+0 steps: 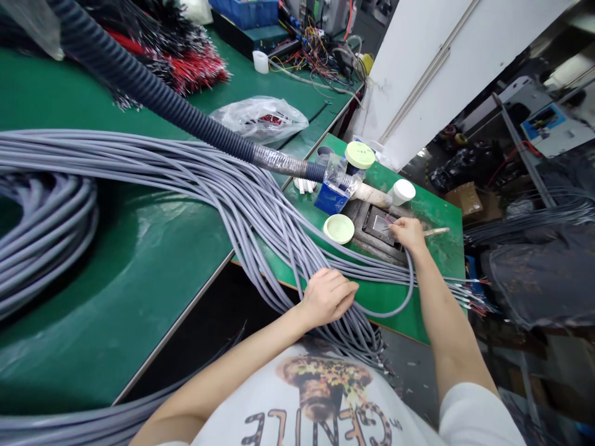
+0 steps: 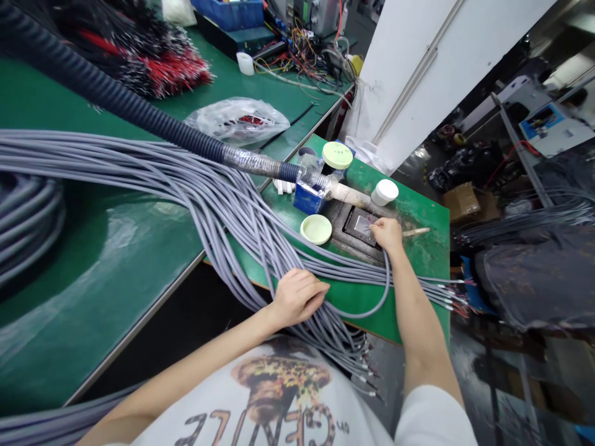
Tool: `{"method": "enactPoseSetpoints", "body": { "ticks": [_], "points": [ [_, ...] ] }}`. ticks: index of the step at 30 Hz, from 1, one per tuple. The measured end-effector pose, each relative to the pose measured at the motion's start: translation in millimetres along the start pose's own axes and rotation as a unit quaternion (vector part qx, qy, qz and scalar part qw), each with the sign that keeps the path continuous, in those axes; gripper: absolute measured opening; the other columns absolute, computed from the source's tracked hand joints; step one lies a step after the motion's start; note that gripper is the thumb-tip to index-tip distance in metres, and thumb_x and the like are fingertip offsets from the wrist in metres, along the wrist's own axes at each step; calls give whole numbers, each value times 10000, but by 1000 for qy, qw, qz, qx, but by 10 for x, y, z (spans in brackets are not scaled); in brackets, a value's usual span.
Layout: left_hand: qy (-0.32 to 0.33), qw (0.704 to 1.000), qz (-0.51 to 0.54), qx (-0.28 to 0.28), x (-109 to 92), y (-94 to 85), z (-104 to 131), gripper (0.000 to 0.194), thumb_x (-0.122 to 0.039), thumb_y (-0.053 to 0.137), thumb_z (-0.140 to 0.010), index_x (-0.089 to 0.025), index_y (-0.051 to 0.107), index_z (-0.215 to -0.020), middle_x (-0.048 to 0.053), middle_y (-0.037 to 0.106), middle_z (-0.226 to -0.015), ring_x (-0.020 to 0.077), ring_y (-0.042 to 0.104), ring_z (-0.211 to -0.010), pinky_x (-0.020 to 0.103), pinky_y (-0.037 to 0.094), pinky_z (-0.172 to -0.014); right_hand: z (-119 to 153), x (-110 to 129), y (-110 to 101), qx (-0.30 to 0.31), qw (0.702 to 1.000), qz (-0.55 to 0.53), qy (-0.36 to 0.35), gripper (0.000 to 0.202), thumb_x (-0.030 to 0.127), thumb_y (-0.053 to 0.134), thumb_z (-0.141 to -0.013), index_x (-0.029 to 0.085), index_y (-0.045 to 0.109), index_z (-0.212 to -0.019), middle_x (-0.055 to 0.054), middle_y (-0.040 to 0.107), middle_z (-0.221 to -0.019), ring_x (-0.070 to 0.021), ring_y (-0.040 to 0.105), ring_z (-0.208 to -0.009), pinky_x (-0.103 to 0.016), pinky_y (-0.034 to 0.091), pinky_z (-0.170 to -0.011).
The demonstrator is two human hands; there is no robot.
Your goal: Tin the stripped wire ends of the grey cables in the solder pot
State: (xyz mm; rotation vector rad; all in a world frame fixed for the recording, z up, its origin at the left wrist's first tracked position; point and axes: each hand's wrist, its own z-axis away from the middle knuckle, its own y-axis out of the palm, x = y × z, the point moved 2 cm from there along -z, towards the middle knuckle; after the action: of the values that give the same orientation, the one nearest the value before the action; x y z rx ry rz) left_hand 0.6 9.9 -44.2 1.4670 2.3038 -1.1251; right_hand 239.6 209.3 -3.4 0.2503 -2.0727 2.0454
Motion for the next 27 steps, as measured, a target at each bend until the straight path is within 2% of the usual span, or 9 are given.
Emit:
{"method": "enactPoseSetpoints", "body": {
  "ticks": [10,14,16,18,20,21,23,25,27],
  "points": [
    [-3,1000,-1,1,-1,-2,-16,125,-165,540,-851,-171,602,-960,21,649,-724,141,552,-694,314,325,-638,58,21,-42,-2,997,-75,9,199,349,621,-667,160,663,-623,-10,596,-473,-153,546,-515,-257,400,-557],
    [-19,1000,17,0,-19,-17,-26,125,-159,546,-851,-166,621,-951,25,657,-730,143,554,-695,316,329,-638,392,301,-253,14,983,-183,-20,256,412,602,-727,162,623,-677,23,565,-478,-105,487,-453,-225,374,-496],
    [-42,997,63,-9,-39,-31,-53,120,-161,562,-849,-168,640,-941,31,669,-748,147,562,-707,317,347,-658,637,525,-369,32,956,-288,-43,252,402,628,-734,161,594,-667,37,540,-469,-82,448,-438,-210,346,-479],
    [-105,981,157,-38,-50,-42,-111,110,-182,583,-848,-173,662,-923,40,678,-776,150,572,-727,316,382,-698,878,758,-451,55,928,-364,-59,245,374,650,-738,158,576,-649,43,525,-465,-68,428,-438,-203,333,-479],
    [-218,923,304,-87,-46,-33,-198,134,-223,616,-837,-171,671,-948,47,679,-807,146,583,-743,305,420,-728,1076,965,-485,75,911,-400,-71,237,352,654,-746,157,567,-643,45,518,-466,-64,427,-443,-200,338,-482],
    [-276,872,387,-113,-47,-19,-249,178,-244,647,-817,-169,666,-977,48,678,-825,141,589,-743,293,436,-726,1154,1051,-488,84,905,-409,-76,234,346,653,-750,158,566,-643,46,514,-468,-64,430,-446,-200,341,-482],
    [-358,747,539,-154,-73,20,-360,308,-268,718,-753,-168,643,-1034,41,675,-844,127,596,-719,259,451,-684,1276,1184,-481,99,901,-413,-87,231,347,657,-751,158,574,-647,44,510,-472,-67,437,-449,-201,346,-474],
    [-376,650,634,-185,-117,44,-472,363,-273,761,-699,-165,635,-1021,30,671,-812,113,596,-660,226,437,-615,1364,1269,-472,107,903,-404,-94,226,362,670,-741,160,600,-667,36,515,-482,-74,456,-456,-205,365,-469],
    [-374,596,678,-211,-142,53,-554,319,-295,770,-686,-140,650,-937,16,643,-690,114,600,-609,215,421,-581,1418,1314,-462,107,907,-398,-92,225,384,686,-728,170,626,-697,24,529,-505,-88,488,-477,-216,406,-482]
  ]
}}
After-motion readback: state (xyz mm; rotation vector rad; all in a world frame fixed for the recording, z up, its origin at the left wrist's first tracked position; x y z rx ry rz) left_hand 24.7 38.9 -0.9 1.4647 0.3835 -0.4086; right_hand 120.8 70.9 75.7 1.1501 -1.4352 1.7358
